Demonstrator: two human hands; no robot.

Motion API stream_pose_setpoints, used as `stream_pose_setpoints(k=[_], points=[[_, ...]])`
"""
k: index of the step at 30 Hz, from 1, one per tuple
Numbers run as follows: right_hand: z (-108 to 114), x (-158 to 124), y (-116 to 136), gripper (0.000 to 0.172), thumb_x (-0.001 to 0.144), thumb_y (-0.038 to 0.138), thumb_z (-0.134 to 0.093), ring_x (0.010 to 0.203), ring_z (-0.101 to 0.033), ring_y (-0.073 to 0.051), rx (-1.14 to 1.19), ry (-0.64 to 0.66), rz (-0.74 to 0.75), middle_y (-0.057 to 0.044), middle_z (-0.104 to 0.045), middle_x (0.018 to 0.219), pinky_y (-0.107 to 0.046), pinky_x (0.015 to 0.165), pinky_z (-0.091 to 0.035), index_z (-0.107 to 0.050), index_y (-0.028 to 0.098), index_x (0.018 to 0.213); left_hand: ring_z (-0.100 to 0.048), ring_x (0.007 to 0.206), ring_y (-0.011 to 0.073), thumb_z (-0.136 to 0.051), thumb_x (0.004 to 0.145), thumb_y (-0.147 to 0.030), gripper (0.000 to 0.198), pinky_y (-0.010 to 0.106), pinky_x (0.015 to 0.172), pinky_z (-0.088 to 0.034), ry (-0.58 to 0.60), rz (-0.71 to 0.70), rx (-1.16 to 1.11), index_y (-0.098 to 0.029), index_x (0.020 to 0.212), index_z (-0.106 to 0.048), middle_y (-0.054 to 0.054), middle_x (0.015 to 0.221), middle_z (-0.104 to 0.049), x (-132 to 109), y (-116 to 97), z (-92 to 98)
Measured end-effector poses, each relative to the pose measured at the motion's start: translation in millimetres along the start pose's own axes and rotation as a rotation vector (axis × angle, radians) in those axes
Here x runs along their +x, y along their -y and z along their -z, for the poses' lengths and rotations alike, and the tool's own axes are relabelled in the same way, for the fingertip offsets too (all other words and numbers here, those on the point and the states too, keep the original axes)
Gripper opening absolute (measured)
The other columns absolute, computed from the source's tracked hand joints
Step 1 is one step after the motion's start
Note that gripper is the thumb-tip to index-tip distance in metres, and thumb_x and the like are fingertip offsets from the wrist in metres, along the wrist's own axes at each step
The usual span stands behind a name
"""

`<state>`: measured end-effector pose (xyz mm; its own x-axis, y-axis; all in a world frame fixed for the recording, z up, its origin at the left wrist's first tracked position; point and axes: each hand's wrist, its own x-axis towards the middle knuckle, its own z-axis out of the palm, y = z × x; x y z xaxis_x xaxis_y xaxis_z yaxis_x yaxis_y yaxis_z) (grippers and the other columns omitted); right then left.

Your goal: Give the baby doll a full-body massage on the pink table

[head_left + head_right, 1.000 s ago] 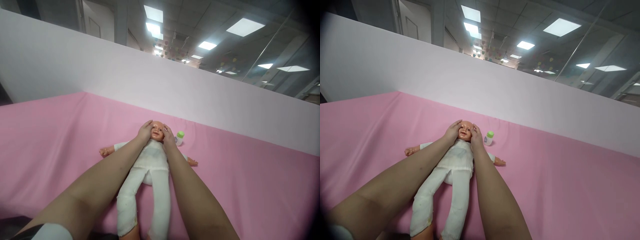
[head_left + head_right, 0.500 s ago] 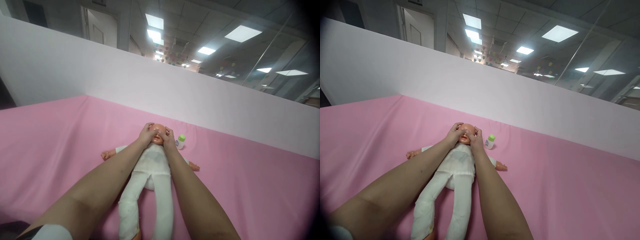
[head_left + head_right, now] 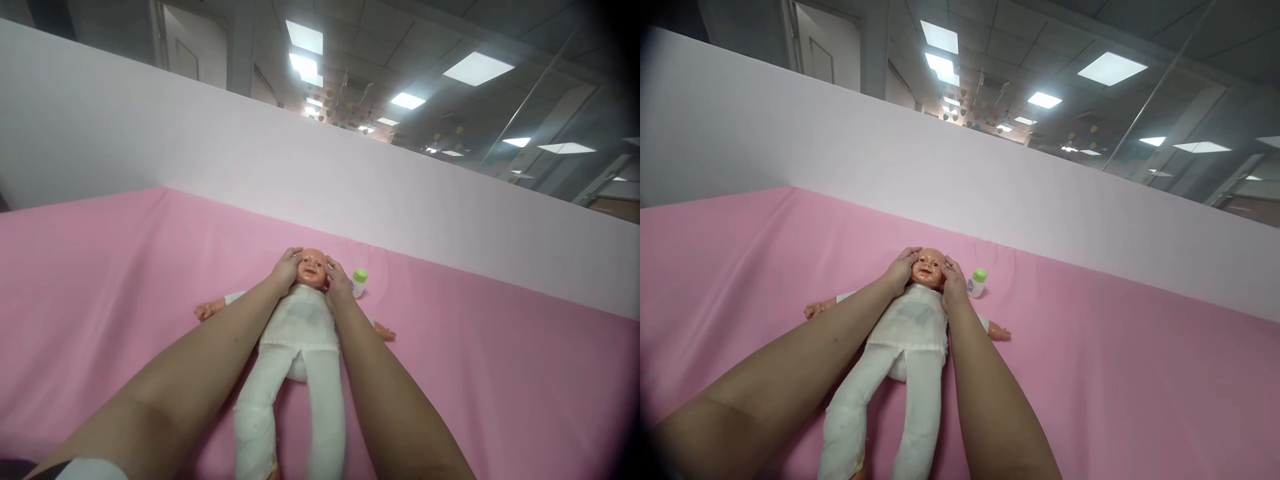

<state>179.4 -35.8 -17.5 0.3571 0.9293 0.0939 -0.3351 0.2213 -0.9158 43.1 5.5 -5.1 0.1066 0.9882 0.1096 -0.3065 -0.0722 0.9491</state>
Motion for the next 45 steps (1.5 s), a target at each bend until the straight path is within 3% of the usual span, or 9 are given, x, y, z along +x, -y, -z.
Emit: stream_pose_setpoints(k=[6, 11, 15, 20, 26, 29, 33, 39, 45], points=[[-1, -5, 3, 0.071, 0.07, 0.043, -0.084, 0.101, -0.073, -0.026, -0.025, 0.049, 0.011, -0.007, -0.069, 0.125, -0.04, 0.085, -0.062, -0.058, 0.026, 0.134, -0.07, 0.098, 0.0247, -0.079, 0.074, -0.04, 0.058, 0.038, 0.086, -0.057, 0.042, -0.035, 0.014, -0.023, 0.126, -0.059, 0.011, 0.119, -0.068, -7, -2, 3.4], [-5, -8, 5, 0.073, 0.065, 0.046, -0.089, 0.109, -0.069, -0.025, -0.254, -0.049, 0.174, -0.007, -0.066, 0.128, -0.036, 0.09, -0.058, -0.058, 0.026, 0.129, -0.069, 0.101, 0.0249, -0.082, 0.071, -0.035, 0.061, 0.037, 0.091, -0.054, 0.061, -0.115, 0.074, -0.025, 0.127, -0.061, 0.008, 0.12, -0.068, -10, -4, 1.8], [-7, -10, 8, 0.068, 0.066, 0.05, -0.088, 0.109, -0.068, -0.025, -0.352, -0.138, 0.203, -0.006, -0.068, 0.122, -0.035, 0.09, -0.057, -0.06, 0.027, 0.124, -0.067, 0.104, 0.0258, -0.081, 0.073, -0.039, 0.057, 0.038, 0.096, -0.051, 0.028, -0.164, 0.132, -0.024, 0.125, -0.063, 0.008, 0.116, -0.069, -11, -5, 0.4], [-8, -8, 4, 0.055, 0.073, 0.055, -0.082, 0.099, -0.072, -0.024, -0.161, -0.066, 0.153, -0.006, -0.074, 0.112, -0.037, 0.087, -0.06, -0.063, 0.023, 0.113, -0.063, 0.113, 0.0282, -0.079, 0.076, -0.041, 0.052, 0.04, 0.101, -0.046, -0.045, -0.179, 0.191, -0.025, 0.124, -0.064, 0.009, 0.12, -0.068, -9, -2, 2.6], [-3, 0, -2, 0.051, 0.072, 0.045, -0.08, 0.1, -0.072, -0.024, -0.028, -0.015, 0.054, -0.004, -0.074, 0.112, -0.039, 0.084, -0.062, -0.065, 0.024, 0.116, -0.067, 0.106, 0.026, -0.066, 0.085, -0.042, 0.042, 0.038, 0.094, -0.051, -0.052, -0.11, 0.144, -0.026, 0.123, -0.062, 0.008, 0.114, -0.071, 1, 4, 2.9], [-1, -1, 0, 0.056, 0.073, 0.041, -0.078, 0.1, -0.072, -0.024, 0.001, 0.051, 0.027, -0.004, -0.073, 0.115, -0.04, 0.084, -0.062, -0.061, 0.027, 0.124, -0.068, 0.104, 0.0251, -0.063, 0.087, -0.044, 0.041, 0.036, 0.091, -0.054, -0.016, -0.101, 0.103, -0.025, 0.123, -0.062, 0.007, 0.111, -0.071, 1, 4, 2.3], [-4, -4, 2, 0.069, 0.07, 0.04, -0.082, 0.101, -0.073, -0.026, 0.036, 0.102, 0.059, -0.005, -0.069, 0.122, -0.041, 0.086, -0.062, -0.055, 0.028, 0.132, -0.068, 0.106, 0.0248, -0.073, 0.08, -0.041, 0.051, 0.035, 0.093, -0.054, 0.032, -0.117, 0.057, -0.025, 0.128, -0.061, 0.007, 0.118, -0.07, -4, 0, 2.6], [-8, -7, 7, 0.078, 0.06, 0.04, -0.091, 0.1, -0.072, -0.025, -0.055, 0.062, 0.102, -0.006, -0.066, 0.123, -0.041, 0.087, -0.061, -0.055, 0.028, 0.128, -0.07, 0.105, 0.0264, -0.078, 0.074, -0.031, 0.071, 0.038, 0.093, -0.056, 0.116, -0.093, -0.006, -0.024, 0.141, -0.058, 0.011, 0.127, -0.067, -13, -8, 1.0], [-10, -13, 13, 0.07, 0.065, 0.048, -0.09, 0.104, -0.071, -0.025, -0.166, -0.029, 0.142, -0.008, -0.067, 0.124, -0.037, 0.09, -0.06, -0.059, 0.025, 0.124, -0.069, 0.107, 0.0278, -0.082, 0.073, -0.035, 0.064, 0.04, 0.095, -0.056, 0.105, -0.089, -0.027, -0.023, 0.134, -0.065, 0.011, 0.124, -0.07, -12, -8, -1.7]])
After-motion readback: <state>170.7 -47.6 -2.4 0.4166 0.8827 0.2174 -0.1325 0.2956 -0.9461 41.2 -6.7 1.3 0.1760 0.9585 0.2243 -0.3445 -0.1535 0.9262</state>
